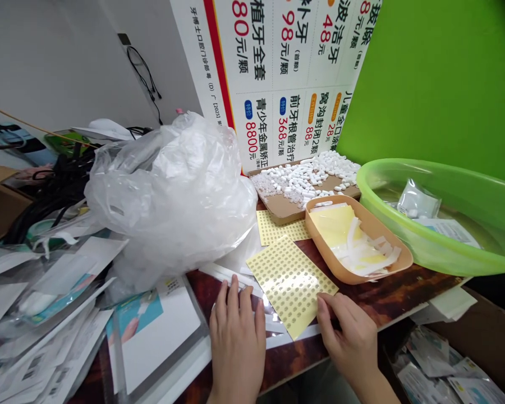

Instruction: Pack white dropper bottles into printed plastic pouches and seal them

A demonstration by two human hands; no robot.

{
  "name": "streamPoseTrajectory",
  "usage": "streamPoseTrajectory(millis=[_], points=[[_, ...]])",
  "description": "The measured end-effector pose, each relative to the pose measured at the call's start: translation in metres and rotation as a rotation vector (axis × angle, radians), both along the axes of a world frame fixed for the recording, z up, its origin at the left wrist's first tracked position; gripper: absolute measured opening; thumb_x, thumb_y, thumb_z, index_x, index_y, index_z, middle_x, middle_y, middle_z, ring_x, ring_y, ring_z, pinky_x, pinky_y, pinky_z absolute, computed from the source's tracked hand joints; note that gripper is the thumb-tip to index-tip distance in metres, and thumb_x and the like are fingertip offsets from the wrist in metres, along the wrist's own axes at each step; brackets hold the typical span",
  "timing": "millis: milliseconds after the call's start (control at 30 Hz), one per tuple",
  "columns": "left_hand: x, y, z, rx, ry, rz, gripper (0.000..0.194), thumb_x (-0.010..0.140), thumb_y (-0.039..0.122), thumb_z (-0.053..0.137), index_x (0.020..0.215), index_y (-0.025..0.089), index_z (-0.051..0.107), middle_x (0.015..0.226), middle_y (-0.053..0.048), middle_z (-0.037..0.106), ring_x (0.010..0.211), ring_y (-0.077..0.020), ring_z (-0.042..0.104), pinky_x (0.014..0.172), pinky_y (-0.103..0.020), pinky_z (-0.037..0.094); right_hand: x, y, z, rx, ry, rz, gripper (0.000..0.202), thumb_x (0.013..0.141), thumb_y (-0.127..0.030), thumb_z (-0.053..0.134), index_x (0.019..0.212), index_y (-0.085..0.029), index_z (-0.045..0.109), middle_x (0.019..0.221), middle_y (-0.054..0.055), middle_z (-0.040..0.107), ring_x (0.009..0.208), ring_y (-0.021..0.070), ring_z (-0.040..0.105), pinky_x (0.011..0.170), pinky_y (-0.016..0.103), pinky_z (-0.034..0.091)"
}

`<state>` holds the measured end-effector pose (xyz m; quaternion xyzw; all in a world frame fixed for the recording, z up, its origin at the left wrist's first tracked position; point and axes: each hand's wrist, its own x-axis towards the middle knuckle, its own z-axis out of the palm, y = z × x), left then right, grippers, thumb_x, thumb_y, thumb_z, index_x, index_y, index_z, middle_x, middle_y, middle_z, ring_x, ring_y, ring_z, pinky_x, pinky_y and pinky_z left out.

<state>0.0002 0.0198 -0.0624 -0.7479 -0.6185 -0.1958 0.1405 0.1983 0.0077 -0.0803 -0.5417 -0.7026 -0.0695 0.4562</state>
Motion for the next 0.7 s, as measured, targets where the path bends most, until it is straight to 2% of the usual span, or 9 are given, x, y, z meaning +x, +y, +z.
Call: streamPoseTrajectory(millis=[133,267,367,500,600,700], points=[[-0.0013,-0.001,0.0,-0.027,0.032,-0.034,0.032,0.094,0.026,0.05,0.12,0.013,0.064,0.132,-0.017,0.064,0.123,-0.0382,0.055,0.087,-0.053,0.057,0.0003,-0.0001,-0.0011,-0.001,-0.004,-0.004,0.006,0.092,-0.013,0.056,0.093,-0.015,0.061,0.073,0.004,0.065,0.066,0.0162,0.059,0.064,0.028,0.046],[-0.0006,-0.0005,-0.0016,-0.044,0.023,-0.052,0.035,0.095,0.025,0.049,0.126,0.013,0.06,0.132,-0.016,0.065,0.123,-0.0377,0.055,0.086,-0.052,0.057,0.0032,-0.0004,-0.0042,-0.008,-0.027,0.011,0.006,0.092,-0.013,0.056,0.094,-0.016,0.061,0.076,0.004,0.067,0.068,0.0157,0.061,0.066,0.027,0.047],[0.003,-0.0005,-0.0004,-0.062,-0.042,-0.039,0.028,0.095,0.025,0.048,0.116,0.014,0.062,0.134,-0.018,0.062,0.126,-0.0382,0.054,0.087,-0.053,0.057,0.0053,-0.0009,-0.006,-0.011,-0.045,0.021,0.007,0.092,-0.014,0.056,0.095,-0.016,0.061,0.077,0.004,0.067,0.069,0.0158,0.062,0.066,0.027,0.047],[0.0076,-0.0018,0.0006,-0.067,-0.124,-0.075,0.018,0.094,0.025,0.047,0.1,0.014,0.06,0.145,-0.023,0.05,0.135,-0.0389,0.045,0.094,-0.056,0.054,0.0029,-0.0003,-0.0034,0.003,-0.037,0.005,0.007,0.093,-0.016,0.054,0.093,-0.015,0.062,0.076,0.005,0.067,0.068,0.0164,0.062,0.066,0.028,0.047],[0.0062,-0.002,-0.0032,-0.1,-0.117,-0.121,0.021,0.095,0.03,0.049,0.107,0.016,0.059,0.15,-0.02,0.046,0.14,-0.0372,0.039,0.098,-0.056,0.052,-0.0006,0.001,-0.0005,0.031,-0.017,-0.005,0.011,0.094,-0.019,0.053,0.09,-0.015,0.063,0.074,0.005,0.067,0.066,0.0164,0.062,0.065,0.028,0.046],[0.0014,-0.0005,-0.0078,-0.099,-0.081,-0.133,0.029,0.095,0.032,0.05,0.12,0.018,0.058,0.15,-0.017,0.048,0.14,-0.0366,0.039,0.098,-0.056,0.051,-0.0023,0.002,-0.0017,0.048,0.007,-0.001,0.013,0.094,-0.021,0.053,0.088,-0.016,0.064,0.071,0.004,0.067,0.063,0.0159,0.062,0.062,0.027,0.046]])
